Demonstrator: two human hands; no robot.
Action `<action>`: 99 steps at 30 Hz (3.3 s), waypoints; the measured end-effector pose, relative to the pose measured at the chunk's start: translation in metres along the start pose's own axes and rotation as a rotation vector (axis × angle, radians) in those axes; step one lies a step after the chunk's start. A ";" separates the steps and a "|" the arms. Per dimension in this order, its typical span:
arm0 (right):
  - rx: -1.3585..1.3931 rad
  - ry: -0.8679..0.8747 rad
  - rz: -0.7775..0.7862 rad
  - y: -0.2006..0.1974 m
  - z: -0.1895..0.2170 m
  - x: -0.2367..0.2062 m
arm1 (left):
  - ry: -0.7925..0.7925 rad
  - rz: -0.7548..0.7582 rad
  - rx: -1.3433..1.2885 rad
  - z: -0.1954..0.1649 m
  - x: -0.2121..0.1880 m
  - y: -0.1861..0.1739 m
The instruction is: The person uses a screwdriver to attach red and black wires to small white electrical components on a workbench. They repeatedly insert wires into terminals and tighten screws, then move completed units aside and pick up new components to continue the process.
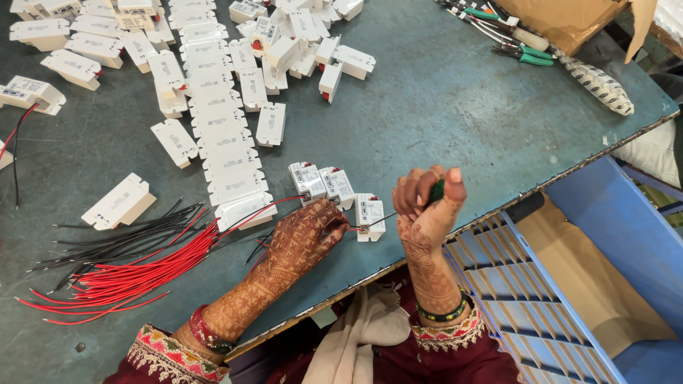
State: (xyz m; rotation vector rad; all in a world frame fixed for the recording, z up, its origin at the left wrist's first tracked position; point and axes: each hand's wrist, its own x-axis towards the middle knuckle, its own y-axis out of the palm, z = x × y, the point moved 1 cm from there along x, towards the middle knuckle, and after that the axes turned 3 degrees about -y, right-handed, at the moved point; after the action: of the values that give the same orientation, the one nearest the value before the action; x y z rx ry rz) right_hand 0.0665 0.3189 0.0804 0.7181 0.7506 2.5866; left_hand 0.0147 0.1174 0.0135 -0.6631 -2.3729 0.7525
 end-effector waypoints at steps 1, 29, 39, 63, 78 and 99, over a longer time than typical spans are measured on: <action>-0.011 0.000 0.000 0.002 -0.001 0.001 | -0.004 0.015 0.006 0.000 0.001 0.001; -0.060 0.012 0.064 -0.003 -0.022 0.011 | -0.108 0.137 0.070 -0.009 0.027 0.014; -0.058 0.002 0.049 -0.003 -0.021 0.007 | -0.078 0.138 0.123 -0.008 0.021 0.017; -0.200 0.388 0.145 -0.064 0.030 0.012 | 0.098 -0.063 0.657 -0.037 -0.015 -0.021; -0.088 0.443 0.004 -0.103 -0.032 0.012 | -0.262 0.302 0.452 -0.029 -0.002 -0.020; -0.216 0.422 -0.042 -0.091 -0.022 0.006 | -0.308 0.333 0.329 -0.056 -0.042 -0.025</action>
State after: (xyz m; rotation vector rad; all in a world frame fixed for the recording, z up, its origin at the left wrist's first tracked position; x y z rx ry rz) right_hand 0.0663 0.3856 0.0144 0.0887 0.5759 2.7547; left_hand 0.0734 0.0942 0.0531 -0.8576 -2.3458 1.4447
